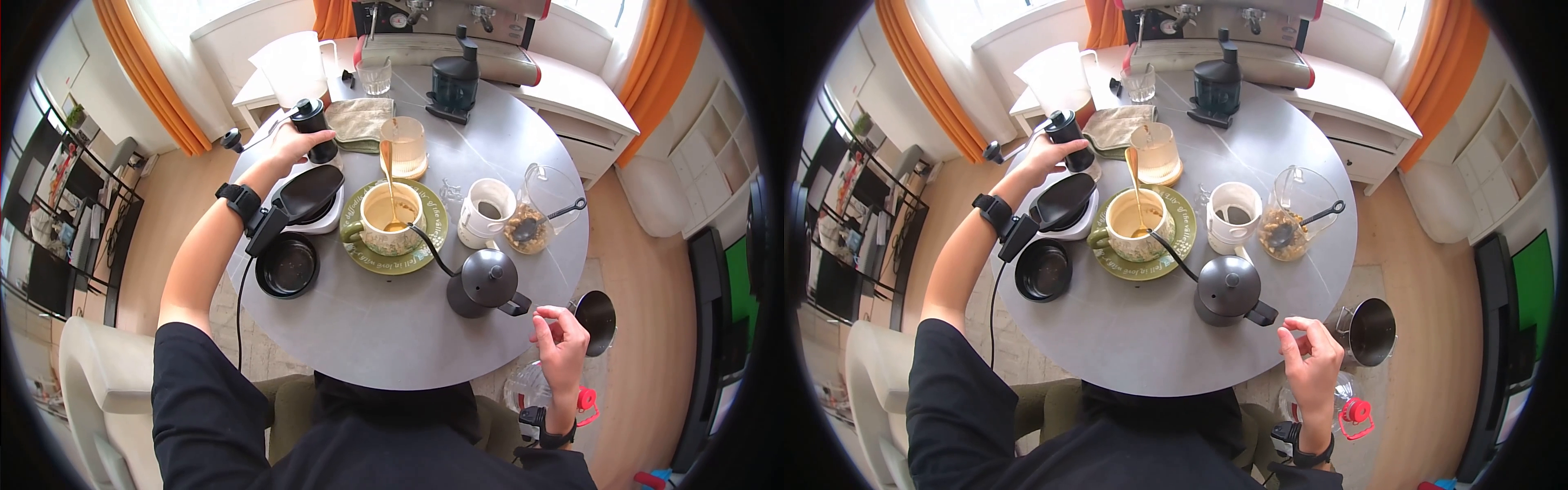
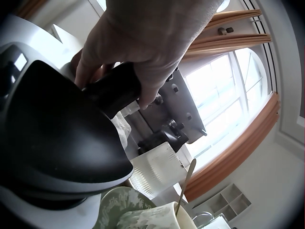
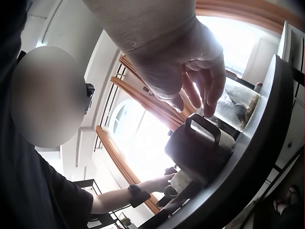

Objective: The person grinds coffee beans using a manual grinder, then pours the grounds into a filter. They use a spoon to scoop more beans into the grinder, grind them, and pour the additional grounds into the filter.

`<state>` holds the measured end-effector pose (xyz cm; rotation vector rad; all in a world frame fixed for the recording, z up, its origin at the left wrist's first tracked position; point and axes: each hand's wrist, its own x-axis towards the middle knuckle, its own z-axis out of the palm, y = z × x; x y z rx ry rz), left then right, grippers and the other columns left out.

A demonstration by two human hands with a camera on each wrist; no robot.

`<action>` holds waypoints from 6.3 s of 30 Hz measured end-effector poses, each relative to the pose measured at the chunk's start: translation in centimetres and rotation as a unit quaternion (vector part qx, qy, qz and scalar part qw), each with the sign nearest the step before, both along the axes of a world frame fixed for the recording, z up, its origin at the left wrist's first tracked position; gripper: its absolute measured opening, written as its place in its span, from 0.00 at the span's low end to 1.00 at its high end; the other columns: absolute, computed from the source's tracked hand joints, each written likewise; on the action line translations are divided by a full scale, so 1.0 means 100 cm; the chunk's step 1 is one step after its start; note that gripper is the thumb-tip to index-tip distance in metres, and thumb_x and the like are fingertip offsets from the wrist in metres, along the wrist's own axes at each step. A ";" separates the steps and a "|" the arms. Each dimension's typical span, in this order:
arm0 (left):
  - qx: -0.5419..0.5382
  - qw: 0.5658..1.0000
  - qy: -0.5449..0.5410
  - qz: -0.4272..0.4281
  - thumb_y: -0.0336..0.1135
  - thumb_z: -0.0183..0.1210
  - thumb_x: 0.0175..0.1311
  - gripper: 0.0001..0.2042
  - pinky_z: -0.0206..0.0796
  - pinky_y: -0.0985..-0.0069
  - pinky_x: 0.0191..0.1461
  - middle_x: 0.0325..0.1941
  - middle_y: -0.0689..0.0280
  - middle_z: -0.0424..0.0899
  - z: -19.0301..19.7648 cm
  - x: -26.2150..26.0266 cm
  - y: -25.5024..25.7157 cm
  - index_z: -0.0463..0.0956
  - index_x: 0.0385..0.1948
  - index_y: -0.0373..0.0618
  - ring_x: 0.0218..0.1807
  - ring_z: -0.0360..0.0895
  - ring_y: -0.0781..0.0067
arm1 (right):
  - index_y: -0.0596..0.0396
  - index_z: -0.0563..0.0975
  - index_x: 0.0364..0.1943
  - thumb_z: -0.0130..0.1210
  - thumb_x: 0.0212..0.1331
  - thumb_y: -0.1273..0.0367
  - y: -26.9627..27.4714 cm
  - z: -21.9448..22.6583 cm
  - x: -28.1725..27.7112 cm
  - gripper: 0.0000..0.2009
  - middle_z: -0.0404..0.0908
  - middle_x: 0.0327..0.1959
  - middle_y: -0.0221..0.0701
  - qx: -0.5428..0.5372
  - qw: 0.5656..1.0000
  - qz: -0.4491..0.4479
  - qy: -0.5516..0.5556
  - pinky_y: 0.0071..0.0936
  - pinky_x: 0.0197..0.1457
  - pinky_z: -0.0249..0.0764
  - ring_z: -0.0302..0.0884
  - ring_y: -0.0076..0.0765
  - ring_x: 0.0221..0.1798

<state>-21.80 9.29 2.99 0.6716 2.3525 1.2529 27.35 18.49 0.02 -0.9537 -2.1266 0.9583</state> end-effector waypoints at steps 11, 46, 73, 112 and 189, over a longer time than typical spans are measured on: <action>0.015 1.000 -0.004 0.026 0.44 0.69 0.53 0.25 0.76 0.55 0.46 0.51 0.60 0.78 -0.008 -0.001 0.006 0.73 0.50 0.45 0.53 0.76 0.62 | 0.64 0.79 0.35 0.59 0.57 0.74 0.000 -0.009 0.003 0.06 0.81 0.27 0.33 0.036 0.999 -0.009 0.004 0.19 0.25 0.70 0.78 0.24 0.21; 0.025 0.959 0.026 -0.280 0.33 0.73 0.44 0.17 0.74 0.75 0.45 0.36 0.63 0.86 0.020 0.259 -0.107 0.80 0.37 0.40 0.38 0.82 0.75 | 0.62 0.67 0.59 0.68 0.47 0.63 -0.110 0.020 -0.084 0.34 0.76 0.49 0.43 0.048 0.979 0.171 0.103 0.36 0.50 0.75 0.77 0.49 0.48; 0.069 0.908 0.334 -0.244 0.28 0.69 0.47 0.17 0.69 0.77 0.37 0.42 0.62 0.80 0.051 0.269 -0.092 0.80 0.42 0.40 0.40 0.77 0.70 | 0.57 0.67 0.57 0.65 0.51 0.59 -0.098 -0.006 -0.101 0.30 0.77 0.48 0.42 0.100 0.976 0.107 0.160 0.36 0.44 0.78 0.80 0.48 0.44; 0.074 0.986 -0.133 -0.065 0.26 0.60 0.61 0.08 0.64 0.87 0.21 0.36 0.64 0.85 -0.050 0.294 -0.181 0.76 0.40 0.35 0.18 0.75 0.84 | 0.58 0.80 0.33 0.60 0.56 0.56 0.177 0.053 -0.067 0.17 0.80 0.22 0.34 0.109 0.976 -0.029 -0.185 0.28 0.34 0.75 0.79 0.28 0.21; 0.110 0.989 -0.072 -0.074 0.27 0.62 0.59 0.09 0.65 0.87 0.21 0.42 0.61 0.85 -0.033 0.282 -0.184 0.75 0.39 0.35 0.17 0.74 0.85 | 0.61 0.80 0.32 0.53 0.66 0.65 0.090 0.143 -0.043 0.12 0.74 0.17 0.24 -0.025 0.975 0.173 0.138 0.13 0.25 0.64 0.68 0.15 0.18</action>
